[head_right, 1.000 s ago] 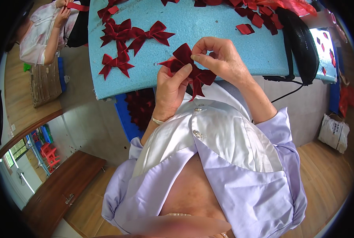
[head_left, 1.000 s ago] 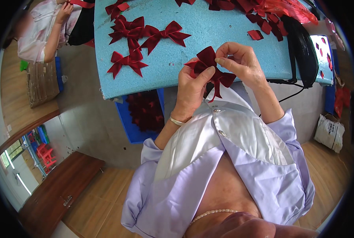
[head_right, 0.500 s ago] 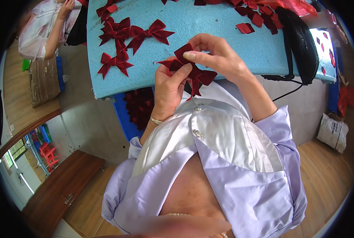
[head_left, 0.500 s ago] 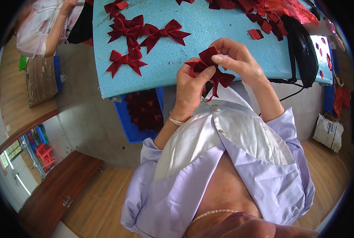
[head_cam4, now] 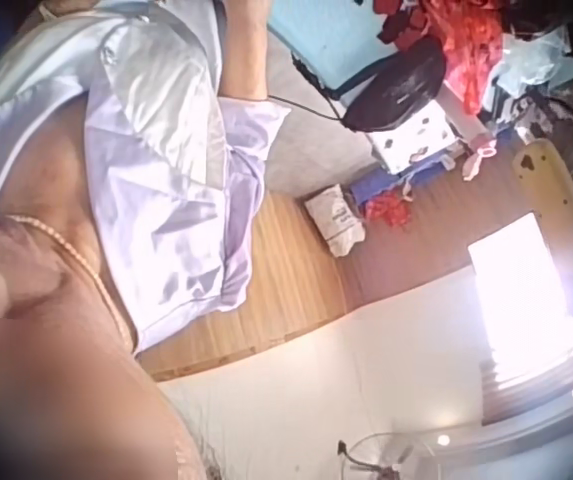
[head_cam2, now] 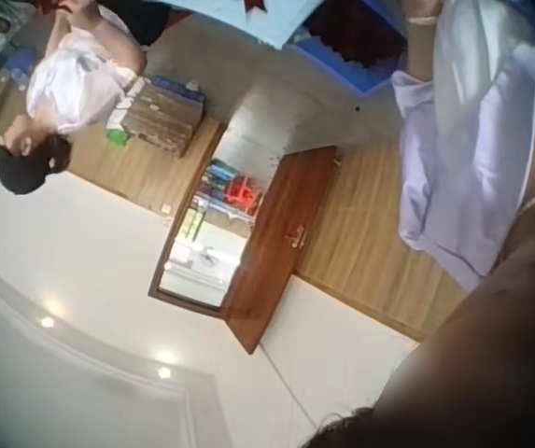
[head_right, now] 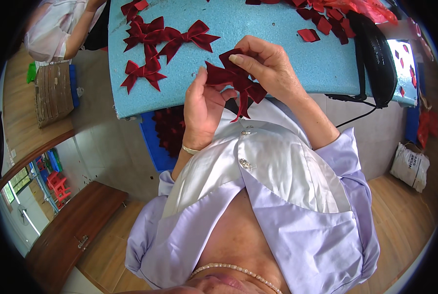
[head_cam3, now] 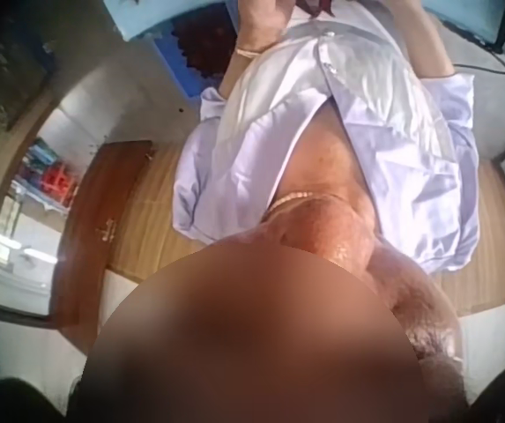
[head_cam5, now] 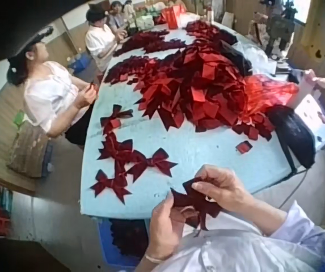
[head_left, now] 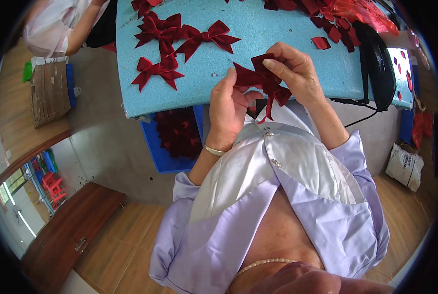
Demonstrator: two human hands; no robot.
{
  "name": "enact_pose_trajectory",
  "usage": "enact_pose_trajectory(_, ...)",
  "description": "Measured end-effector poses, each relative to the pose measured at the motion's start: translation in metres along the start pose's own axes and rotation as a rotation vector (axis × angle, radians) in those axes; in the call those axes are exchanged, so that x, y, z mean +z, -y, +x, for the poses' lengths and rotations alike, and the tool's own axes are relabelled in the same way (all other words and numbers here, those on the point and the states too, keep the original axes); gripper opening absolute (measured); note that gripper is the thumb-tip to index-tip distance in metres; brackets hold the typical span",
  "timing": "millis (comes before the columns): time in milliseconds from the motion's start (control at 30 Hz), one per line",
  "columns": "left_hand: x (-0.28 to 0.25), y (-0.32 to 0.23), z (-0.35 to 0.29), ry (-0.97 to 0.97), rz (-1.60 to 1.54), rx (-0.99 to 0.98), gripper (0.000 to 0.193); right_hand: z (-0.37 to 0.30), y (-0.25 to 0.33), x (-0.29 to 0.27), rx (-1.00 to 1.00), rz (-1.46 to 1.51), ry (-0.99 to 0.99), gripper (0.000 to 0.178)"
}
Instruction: Manually assembling and organizing decorative red ribbon bows at a workbench.
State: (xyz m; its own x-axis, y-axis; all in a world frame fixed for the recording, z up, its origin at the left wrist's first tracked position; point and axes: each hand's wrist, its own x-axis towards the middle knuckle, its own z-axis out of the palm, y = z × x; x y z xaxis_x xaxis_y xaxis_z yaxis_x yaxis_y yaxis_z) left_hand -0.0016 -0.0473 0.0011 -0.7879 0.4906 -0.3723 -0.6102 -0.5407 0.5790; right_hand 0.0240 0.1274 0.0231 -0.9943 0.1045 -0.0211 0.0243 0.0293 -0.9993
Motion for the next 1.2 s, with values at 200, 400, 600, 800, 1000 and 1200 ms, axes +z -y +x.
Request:
enact_pose_trajectory(200, 0.001, 0.004, -0.003, 0.097, 0.167, -0.006, 0.018, 0.003, -0.003, 0.004, -0.009, 0.031, -0.037, 0.013)
enact_pose_trajectory(400, 0.01, 0.008, 0.002, 0.218, 0.312, 0.085, 0.024, 0.002, 0.001, 0.0, 0.089, 0.02, -0.005, 0.011)
enact_pose_trajectory(600, 0.003, 0.008, 0.003, 0.091, 0.136, 0.018, 0.018, 0.0, -0.001, -0.013, 0.183, 0.055, 0.024, 0.018)
enact_pose_trajectory(800, -0.005, 0.01, 0.007, 0.141, 0.146, -0.02, 0.017, -0.021, -0.005, -0.02, 0.275, 0.112, 0.164, 0.014)
enact_pose_trajectory(1000, 0.002, 0.014, 0.004, 0.07, 0.154, 0.07, 0.015, -0.023, 0.001, -0.01, 0.242, 0.14, 0.042, 0.008)
enact_pose_trajectory(1200, 0.001, 0.012, 0.003, 0.097, 0.146, 0.097, 0.015, -0.032, -0.004, -0.008, 0.245, 0.139, -0.013, 0.011)
